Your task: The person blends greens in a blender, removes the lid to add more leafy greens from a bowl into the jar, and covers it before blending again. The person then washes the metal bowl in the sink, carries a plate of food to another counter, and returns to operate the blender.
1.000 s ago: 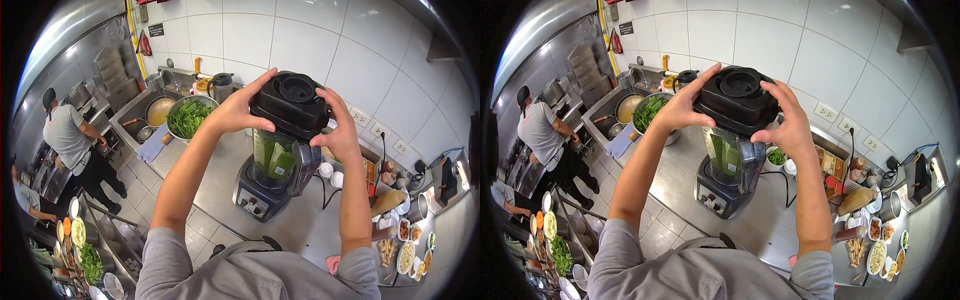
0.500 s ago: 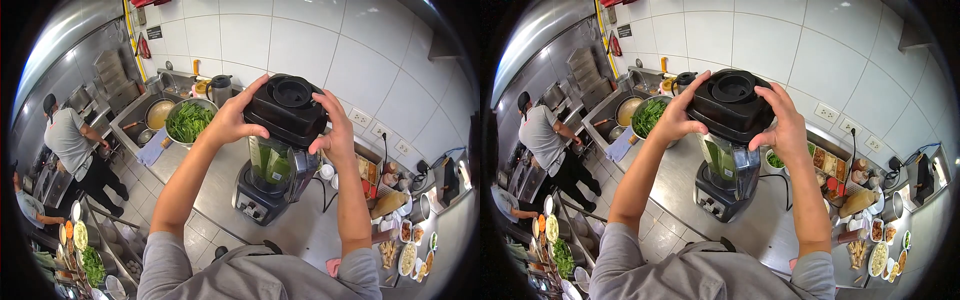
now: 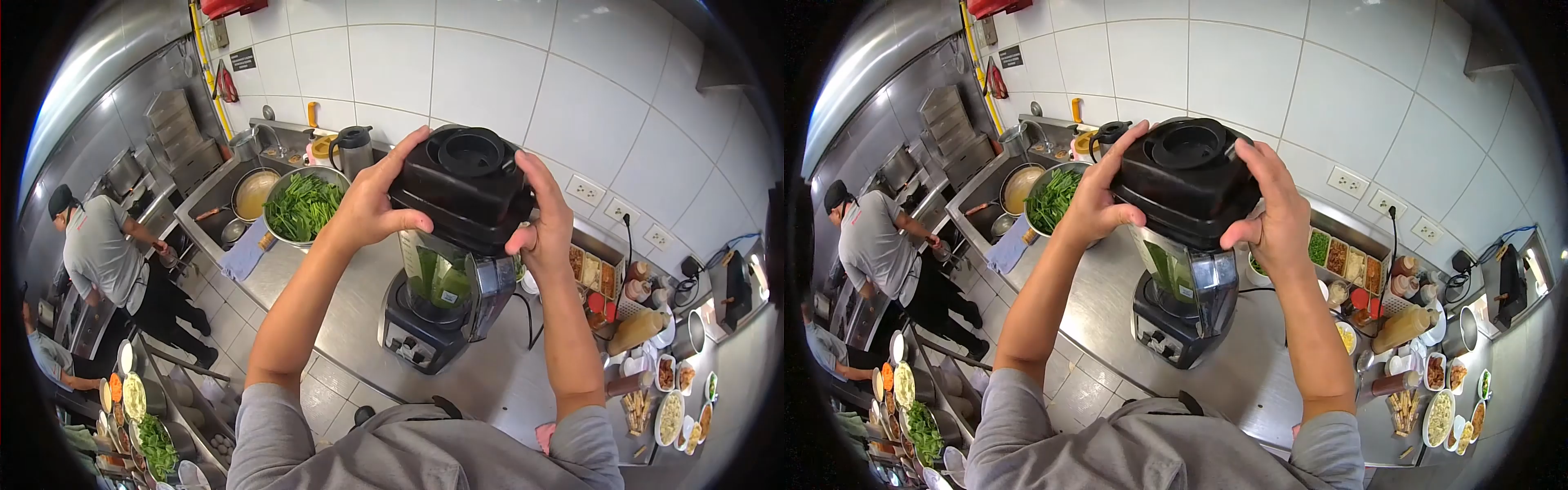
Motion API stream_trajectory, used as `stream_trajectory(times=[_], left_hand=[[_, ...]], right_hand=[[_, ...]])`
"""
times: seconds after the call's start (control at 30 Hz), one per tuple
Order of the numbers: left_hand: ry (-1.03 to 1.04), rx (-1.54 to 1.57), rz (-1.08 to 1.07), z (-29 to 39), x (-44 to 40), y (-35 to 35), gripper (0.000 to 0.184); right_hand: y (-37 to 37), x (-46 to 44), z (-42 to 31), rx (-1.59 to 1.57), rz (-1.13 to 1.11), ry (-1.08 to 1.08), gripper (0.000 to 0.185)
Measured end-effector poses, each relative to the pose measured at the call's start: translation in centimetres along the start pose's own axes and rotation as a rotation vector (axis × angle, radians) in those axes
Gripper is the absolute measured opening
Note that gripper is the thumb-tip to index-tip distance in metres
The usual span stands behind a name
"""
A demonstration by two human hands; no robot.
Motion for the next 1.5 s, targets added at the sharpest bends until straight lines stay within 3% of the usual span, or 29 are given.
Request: stream_trajectory(times=[0.13,0.63,0.7,0.77,0.87,0.93,0.97,1.03,1.07,1.17,1.2,1.23,1.3,1.5], left_hand=[[-0.054,0.154,0.014,-0.6,-0.5,-0.1,0.117],[-0.1,0.213,-0.038,0.8,-3.4,-0.9,0.129],[-0.175,0.244,-0.048,1.3,-3.8,-1.4,0.132],[-0.172,0.168,-0.056,1.8,-4.0,-1.4,0.132],[-0.214,0.195,0.103,1.5,-4.0,-1.2,0.142],[-0.214,0.154,0.119,1.4,-3.9,-2.0,0.125],[-0.215,0.15,0.12,1.3,-3.8,-1.9,0.125],[-0.18,0.533,0.304,0.5,-3.3,-1.7,0.119],[-0.267,0.616,0.334,-0.2,-2.5,-2.3,0.116],[-0.245,0.828,0.47,-1.1,-0.4,-2.7,0.111],[-0.276,0.87,0.525,-1.5,1.6,-3.5,0.108],[-0.306,0.918,0.573,-2.0,3.5,-4.0,0.105],[-0.312,0.877,0.593,-2.9,7.2,-4.8,0.104],[-0.681,0.978,0.711,-6.0,19.0,-6.2,0.109]], right_hand=[[-0.2,-0.8,-0.6,-0.017,0.009,0.002,0.104],[-1.0,-4.7,-1.8,-0.073,-0.043,-0.041,0.099],[-0.7,-5.7,-2.1,-0.127,-0.077,0.087,0.106],[-0.4,-6.7,-1.6,-0.181,-0.067,0.062,0.102],[-0.3,-8.4,-1.8,-0.193,-0.11,0.048,0.097],[0.1,-9.7,-2.5,-0.188,-0.133,0.004,0.087],[0.5,-10.4,-2.7,-0.193,-0.133,0.004,0.087],[1.3,-11.6,-3.2,-0.373,-0.158,0.024,0.072],[1.8,-12.0,-3.4,-0.461,-0.184,0.046,0.056],[2.0,-12.4,-4.7,-0.292,-0.189,-0.019,0.046],[1.9,-12.1,-4.2,-0.18,-0.332,-0.04,0.042],[1.7,-11.7,-3.6,-0.191,-0.338,-0.046,0.042],[2.7,-10.3,-2.6,-0.074,-0.631,-0.145,0.039],[4.6,-7.6,-3.3,-0.106,-0.823,-0.153,0.041]])
Point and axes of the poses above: each hand's wrist, its own x-axis away from the middle knuckle, its own y-axis out of the palm, z = x × y, the point moved 2 cm from there along -x, towards the middle knuckle, and after that the axes turned 11 degrees about z, right-handed, at the moved point
